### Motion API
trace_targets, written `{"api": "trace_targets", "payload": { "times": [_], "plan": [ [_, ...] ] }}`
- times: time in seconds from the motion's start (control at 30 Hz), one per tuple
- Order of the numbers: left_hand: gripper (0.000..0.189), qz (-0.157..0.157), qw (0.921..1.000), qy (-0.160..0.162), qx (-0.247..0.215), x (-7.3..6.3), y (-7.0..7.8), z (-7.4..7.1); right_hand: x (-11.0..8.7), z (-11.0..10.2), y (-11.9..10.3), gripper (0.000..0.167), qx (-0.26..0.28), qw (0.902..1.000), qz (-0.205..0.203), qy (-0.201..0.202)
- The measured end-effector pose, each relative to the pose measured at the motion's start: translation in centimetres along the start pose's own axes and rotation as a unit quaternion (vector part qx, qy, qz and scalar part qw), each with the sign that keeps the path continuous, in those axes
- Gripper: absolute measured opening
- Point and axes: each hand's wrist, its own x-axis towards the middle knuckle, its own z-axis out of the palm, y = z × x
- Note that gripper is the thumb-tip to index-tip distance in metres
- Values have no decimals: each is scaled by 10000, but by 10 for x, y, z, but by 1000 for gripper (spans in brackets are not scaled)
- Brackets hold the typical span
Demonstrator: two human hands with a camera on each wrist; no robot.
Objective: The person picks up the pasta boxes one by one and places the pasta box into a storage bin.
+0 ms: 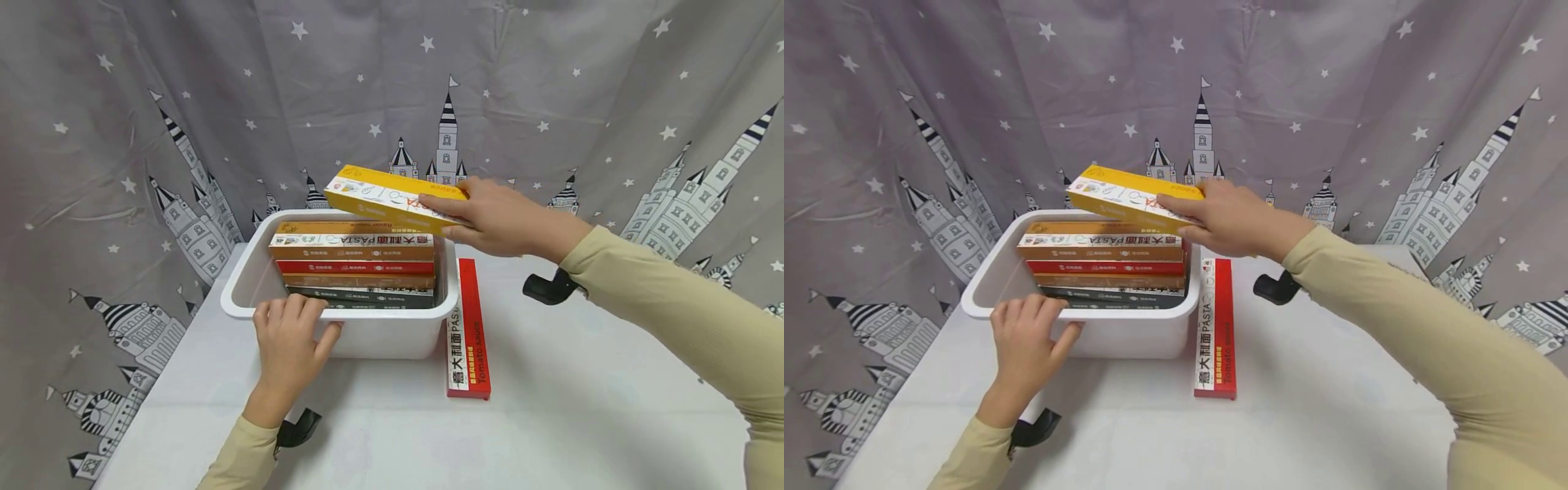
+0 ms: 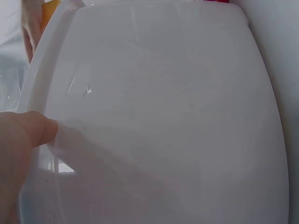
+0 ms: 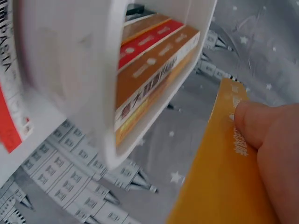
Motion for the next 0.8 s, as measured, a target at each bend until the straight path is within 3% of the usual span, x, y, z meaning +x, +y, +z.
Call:
{"api": "trace_targets", "payload": {
  "times": [0.53, 0.8],
  "plan": [
    [28, 54, 9999, -137, 78, 2, -1, -2, 54, 7, -68, 59, -358, 9934, -1074, -206],
    [25, 80, 9999, -64, 49, -1, 0, 0, 63, 18, -82, 57, -464, 9892, -1291, -524]
  ]
}}
